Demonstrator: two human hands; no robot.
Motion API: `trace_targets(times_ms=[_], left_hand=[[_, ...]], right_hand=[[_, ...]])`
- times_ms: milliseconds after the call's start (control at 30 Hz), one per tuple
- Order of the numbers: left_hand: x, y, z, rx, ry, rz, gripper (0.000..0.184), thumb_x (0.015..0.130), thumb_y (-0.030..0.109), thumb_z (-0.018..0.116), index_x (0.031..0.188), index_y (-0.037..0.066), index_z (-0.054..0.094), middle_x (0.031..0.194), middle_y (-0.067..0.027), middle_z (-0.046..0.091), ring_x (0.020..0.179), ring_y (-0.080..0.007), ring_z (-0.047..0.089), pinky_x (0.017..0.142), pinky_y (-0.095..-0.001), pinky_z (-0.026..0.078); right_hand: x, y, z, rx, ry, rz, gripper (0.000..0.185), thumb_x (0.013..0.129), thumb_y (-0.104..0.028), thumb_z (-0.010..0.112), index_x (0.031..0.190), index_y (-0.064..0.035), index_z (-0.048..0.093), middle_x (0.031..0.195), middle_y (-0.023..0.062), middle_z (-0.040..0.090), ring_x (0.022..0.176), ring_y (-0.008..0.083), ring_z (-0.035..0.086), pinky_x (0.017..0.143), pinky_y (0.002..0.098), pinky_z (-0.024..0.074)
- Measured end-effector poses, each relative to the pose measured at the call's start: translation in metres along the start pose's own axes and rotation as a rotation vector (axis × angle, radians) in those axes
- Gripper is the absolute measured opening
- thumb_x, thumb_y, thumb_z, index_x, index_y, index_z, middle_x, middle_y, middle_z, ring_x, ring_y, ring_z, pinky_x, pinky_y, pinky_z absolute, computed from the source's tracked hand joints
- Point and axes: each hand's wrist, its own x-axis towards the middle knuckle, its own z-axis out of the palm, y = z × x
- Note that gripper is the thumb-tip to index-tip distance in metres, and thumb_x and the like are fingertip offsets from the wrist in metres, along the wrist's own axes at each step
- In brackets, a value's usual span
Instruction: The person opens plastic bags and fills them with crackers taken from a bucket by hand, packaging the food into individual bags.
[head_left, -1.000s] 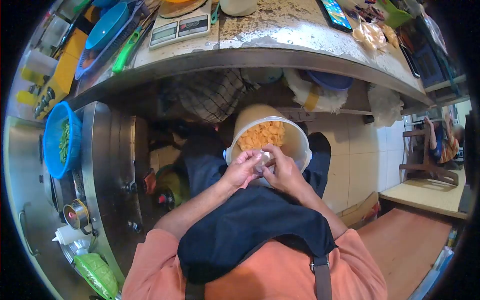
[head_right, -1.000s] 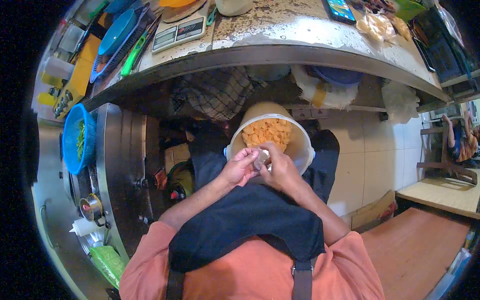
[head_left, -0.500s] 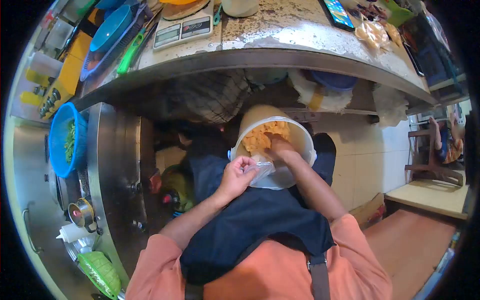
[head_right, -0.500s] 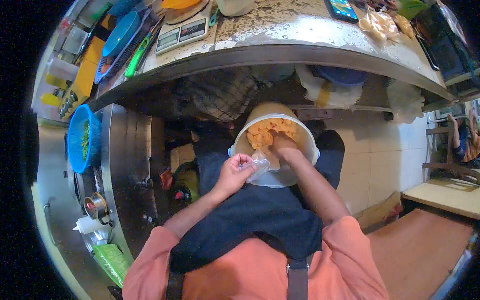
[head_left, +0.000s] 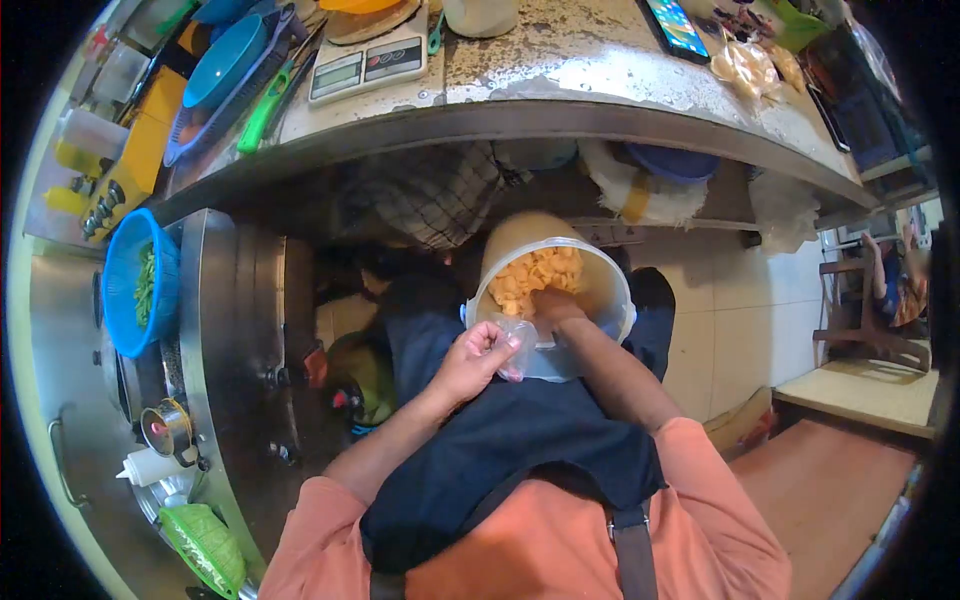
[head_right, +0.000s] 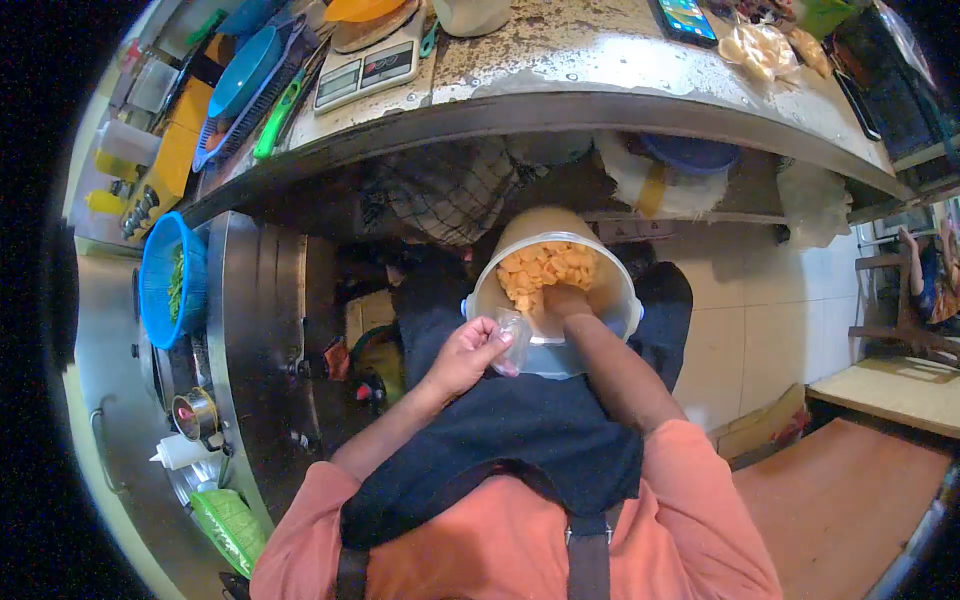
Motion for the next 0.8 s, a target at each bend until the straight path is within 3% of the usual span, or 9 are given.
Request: trace_targets(times_ms=[100, 267, 300, 367, 400, 467, 533, 600, 800], left_hand=[[0.000, 0.006, 0.000, -0.044, -0.020, -0.038, 0.014, 0.094, 0.017, 0.059, 0.090, 0.007, 0.050, 0.081, -0.0026, 0.059, 0.065, -0.0128, 0.062, 0.063, -0.0287, 0.054], [0.013, -0.024, -0.020, -0.185, -0.017, -0.041, 0.011, 0.096, 0.018, 0.055, 0.095, 0.007, 0.050, 0.092, -0.0046, 0.059, 0.082, -0.0158, 0.063, 0.074, -0.0340, 0.054], [0.011, -0.019, -0.016, -0.190, -0.016, -0.041, 0.011, 0.096, 0.018, 0.055, 0.095, 0.007, 0.050, 0.092, -0.0046, 0.059, 0.082, -0.0158, 0.063, 0.074, -0.0340, 0.054], [0.009, 0.001, 0.001, -0.323, 0.065, -0.104, 0.013, 0.094, 0.020, 0.058, 0.095, 0.008, 0.052, 0.085, -0.0014, 0.059, 0.072, -0.0092, 0.057, 0.063, -0.0224, 0.046], [0.014, 0.000, 0.003, -0.328, 0.062, -0.107, 0.013, 0.094, 0.020, 0.058, 0.095, 0.008, 0.052, 0.085, -0.0014, 0.059, 0.072, -0.0092, 0.057, 0.063, -0.0224, 0.046], [0.023, -0.008, 0.003, -0.272, 0.061, -0.060, 0.013, 0.094, 0.019, 0.059, 0.097, 0.009, 0.052, 0.087, -0.0008, 0.057, 0.072, -0.0085, 0.054, 0.065, -0.0221, 0.045], [0.032, -0.008, 0.004, -0.268, 0.038, -0.079, 0.013, 0.094, 0.020, 0.058, 0.098, 0.009, 0.051, 0.088, -0.0009, 0.057, 0.079, -0.0093, 0.055, 0.071, -0.0230, 0.047], [0.038, -0.007, 0.007, -0.259, -0.002, -0.139, 0.010, 0.097, 0.019, 0.053, 0.101, 0.010, 0.050, 0.100, -0.0040, 0.059, 0.091, -0.0167, 0.060, 0.083, -0.0358, 0.050], [0.044, -0.003, 0.016, -0.448, -0.019, -0.185, 0.022, 0.098, 0.019, 0.045, 0.118, 0.010, 0.048, 0.112, -0.0072, 0.061, 0.101, -0.0207, 0.061, 0.088, -0.0414, 0.050]], right_hand=[[0.008, 0.008, 0.004, -0.006, -0.049, 0.013, 0.041, 0.077, -0.023, 0.065, 0.112, -0.0025, 0.063, 0.107, 0.0196, 0.065, 0.102, 0.0340, 0.063, 0.085, 0.0419, 0.0506], [-0.018, 0.010, -0.014, 0.531, 0.408, 0.018, 0.028, 0.084, -0.020, 0.063, 0.103, -0.0003, 0.062, 0.098, 0.0173, 0.067, 0.090, 0.0297, 0.066, 0.077, 0.0375, 0.0518], [-0.038, 0.006, -0.029, 0.527, 0.405, 0.019, 0.028, 0.084, -0.020, 0.063, 0.103, -0.0003, 0.062, 0.098, 0.0173, 0.067, 0.090, 0.0297, 0.066, 0.077, 0.0375, 0.0518], [-0.081, 0.000, -0.055, 1.300, 0.138, 0.017, 0.028, 0.091, -0.021, 0.058, 0.111, -0.0014, 0.057, 0.102, 0.0122, 0.065, 0.094, 0.0210, 0.064, 0.080, 0.0334, 0.0519], [-0.092, 0.001, -0.057, 1.297, 0.138, 0.023, 0.028, 0.091, -0.021, 0.058, 0.111, -0.0014, 0.057, 0.102, 0.0122, 0.065, 0.094, 0.0210, 0.064, 0.080, 0.0334, 0.0519], [-0.111, 0.003, -0.056, 1.880, 0.145, -0.236, 0.026, 0.093, -0.022, 0.059, 0.112, -0.0035, 0.055, 0.097, 0.0068, 0.063, 0.088, 0.0142, 0.063, 0.077, 0.0305, 0.0519], [-0.124, 0.001, -0.057, 1.929, 0.132, -0.294, 0.029, 0.093, -0.024, 0.060, 0.115, -0.0057, 0.053, 0.099, 0.0060, 0.064, 0.089, 0.0157, 0.063, 0.079, 0.0327, 0.0526], [-0.137, -0.005, -0.062, 2.102, 0.101, -0.359, 0.027, 0.093, -0.021, 0.060, 0.113, -0.0050, 0.052, 0.100, 0.0071, 0.062, 0.089, 0.0164, 0.063, 0.078, 0.0297, 0.0523], [-0.140, -0.020, -0.067, 2.159, 0.029, -0.404, 0.028, 0.094, -0.024, 0.058, 0.112, -0.0036, 0.052, 0.097, 0.0069, 0.062, 0.084, 0.0158, 0.063, 0.076, 0.0279, 0.0521]])
